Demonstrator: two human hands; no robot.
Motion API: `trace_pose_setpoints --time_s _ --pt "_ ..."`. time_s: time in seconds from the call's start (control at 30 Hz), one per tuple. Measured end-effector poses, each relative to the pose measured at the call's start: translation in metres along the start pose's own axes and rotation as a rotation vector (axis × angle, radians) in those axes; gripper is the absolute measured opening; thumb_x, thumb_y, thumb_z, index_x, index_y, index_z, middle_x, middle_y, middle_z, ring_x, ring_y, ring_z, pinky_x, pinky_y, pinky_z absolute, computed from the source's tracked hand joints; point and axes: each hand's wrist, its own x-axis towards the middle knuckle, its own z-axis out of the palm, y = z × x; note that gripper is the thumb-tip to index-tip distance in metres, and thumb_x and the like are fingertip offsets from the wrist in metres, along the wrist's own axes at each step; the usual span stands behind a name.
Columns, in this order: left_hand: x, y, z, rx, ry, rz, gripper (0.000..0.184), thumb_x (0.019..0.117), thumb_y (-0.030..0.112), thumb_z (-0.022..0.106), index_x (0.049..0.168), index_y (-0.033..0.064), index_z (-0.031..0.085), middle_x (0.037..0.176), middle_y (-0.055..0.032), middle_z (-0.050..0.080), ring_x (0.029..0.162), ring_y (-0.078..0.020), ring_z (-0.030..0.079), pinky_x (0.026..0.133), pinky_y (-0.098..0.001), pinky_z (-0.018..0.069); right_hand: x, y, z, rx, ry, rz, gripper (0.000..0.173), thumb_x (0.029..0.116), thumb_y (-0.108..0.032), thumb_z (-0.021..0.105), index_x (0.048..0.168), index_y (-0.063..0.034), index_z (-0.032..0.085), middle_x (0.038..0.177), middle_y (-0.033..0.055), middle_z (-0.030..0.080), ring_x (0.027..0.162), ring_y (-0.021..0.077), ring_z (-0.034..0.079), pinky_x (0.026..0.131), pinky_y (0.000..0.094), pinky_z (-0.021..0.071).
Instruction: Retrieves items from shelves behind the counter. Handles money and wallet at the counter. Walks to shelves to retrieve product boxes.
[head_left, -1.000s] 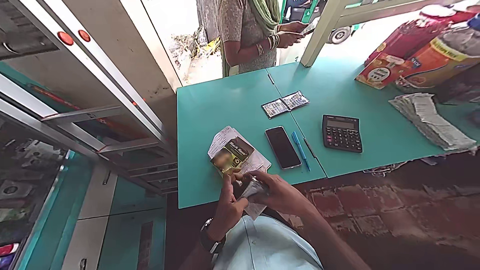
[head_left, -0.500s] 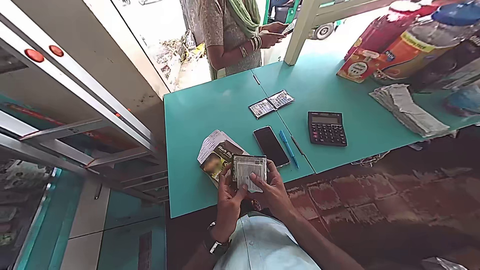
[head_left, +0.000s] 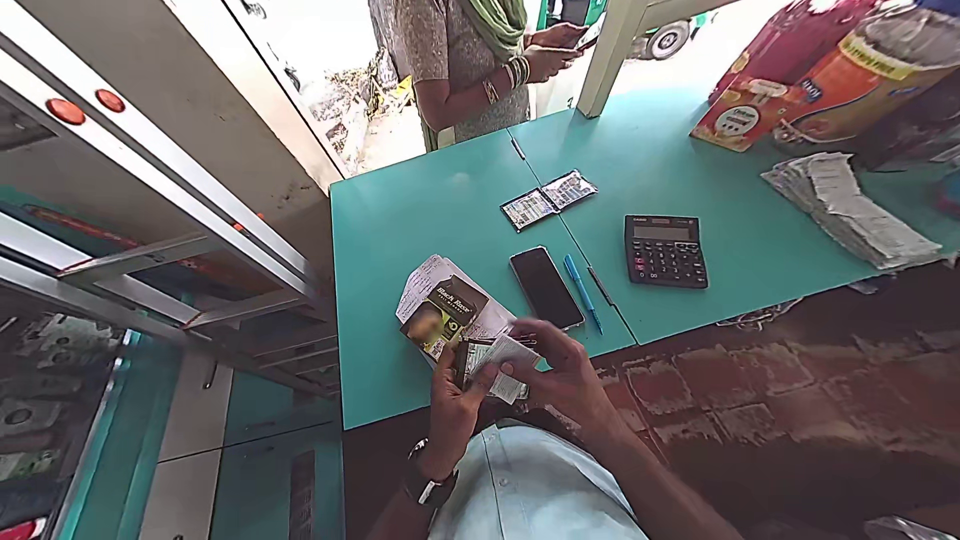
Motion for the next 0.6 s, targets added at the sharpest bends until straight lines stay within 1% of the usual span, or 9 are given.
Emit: trace_pose_setpoints --time_s 0.07,0.17,0.23,0.33,0.4,0.43,0.47,0.53,0.6 --pt "-0.002 -0.004 0.001 -0.113 0.049 -0.11 0.036 0.0991 0.003 0.058 0.133 -0.0011 0.047 0.109 -0.0067 0.07 0.099 -0.0138 0.07 0.09 -0.0344 0.0599 0.0 0.002 0.002 -0.111 0.022 -0.054 0.027 0.0871 -0.015 0.081 0.111 -0.0036 0.075 0.116 0.008 0.072 0.101 0.012 0.07 0.08 0.0254 0.062" --pt "-0.003 -0.008 0.007 -0.304 0.185 -0.268 0.028 0.1068 0.012 0.045 0.134 0.0059 0.046 0.111 -0.0094 0.068 0.099 -0.0204 0.071 0.085 -0.0423 0.0615 -0.001 0.007 0.011 -0.062 0.192 -0.065 0.01 0.0893 -0.007 0.076 0.097 -0.0012 0.075 0.126 0.0161 0.068 0.109 0.0195 0.07 0.086 0.0307 0.0629" --pt "-0.002 -0.006 0.011 -0.372 0.275 -0.313 0.03 0.1092 0.016 0.041 0.138 0.0083 0.041 0.116 -0.0144 0.067 0.1 -0.0287 0.072 0.08 -0.0497 0.0632 0.0 0.005 0.012 -0.005 0.314 -0.05 0.004 0.0897 -0.005 0.073 0.092 -0.0024 0.07 0.122 0.0125 0.07 0.108 0.0179 0.069 0.089 0.0311 0.0608" --pt "-0.003 -0.006 0.011 -0.366 0.35 -0.292 0.032 0.1096 0.017 0.04 0.141 0.0112 0.038 0.118 -0.0143 0.067 0.101 -0.0286 0.072 0.082 -0.0491 0.063 -0.005 -0.007 0.005 0.08 0.369 0.04 0.02 0.0919 0.0 0.068 0.108 -0.0034 0.059 0.092 0.0003 0.071 0.082 0.0089 0.07 0.072 0.0248 0.0608" --pt "-0.003 -0.008 0.01 -0.353 0.337 -0.266 0.036 0.1096 0.02 0.039 0.144 0.0116 0.033 0.121 -0.0146 0.064 0.104 -0.029 0.071 0.083 -0.0492 0.0626 -0.007 -0.017 0.002 0.128 0.29 0.134 0.048 0.0915 0.001 0.068 0.134 0.0032 0.045 0.095 0.0051 0.07 0.08 0.0154 0.072 0.067 0.0292 0.0638" --pt "-0.004 -0.009 0.009 -0.366 0.317 -0.253 0.039 0.1091 0.026 0.04 0.144 0.0107 0.032 0.122 -0.0159 0.064 0.104 -0.0308 0.071 0.082 -0.0505 0.063 -0.007 -0.02 0.003 0.157 0.246 0.166 0.057 0.0905 0.002 0.069 0.14 0.0031 0.041 0.099 0.0072 0.07 0.084 0.0192 0.073 0.068 0.0335 0.0659" --pt "-0.005 -0.011 0.007 -0.385 0.29 -0.235 0.047 0.1068 0.037 0.045 0.143 0.0098 0.031 0.123 -0.0165 0.064 0.104 -0.0314 0.071 0.081 -0.051 0.0633 -0.008 -0.021 0.007 0.174 0.218 0.181 0.058 0.0898 0.003 0.07 0.14 0.003 0.041 0.101 0.0082 0.069 0.087 0.0215 0.074 0.071 0.0368 0.0674" --pt "-0.007 -0.012 0.007 -0.399 0.258 -0.197 0.084 0.0888 0.055 0.07 0.145 0.0076 0.029 0.123 -0.0167 0.065 0.103 -0.0301 0.072 0.08 -0.0502 0.0637 -0.012 -0.018 0.019 0.121 0.204 0.185 0.055 0.0885 0.003 0.072 0.136 0.0033 0.045 0.102 0.0085 0.069 0.087 0.0217 0.074 0.071 0.0379 0.0679" --pt "-0.008 -0.01 0.009 -0.312 0.253 -0.158 0.079 0.0896 0.029 0.076 0.147 0.0068 0.026 0.125 -0.0129 0.063 0.106 -0.0228 0.07 0.086 -0.0428 0.0624 -0.017 -0.012 0.028 0.011 0.176 0.162 0.053 0.0875 0.0 0.074 0.134 0.0023 0.049 0.099 0.0063 0.07 0.084 0.0172 0.074 0.07 0.0327 0.0667"
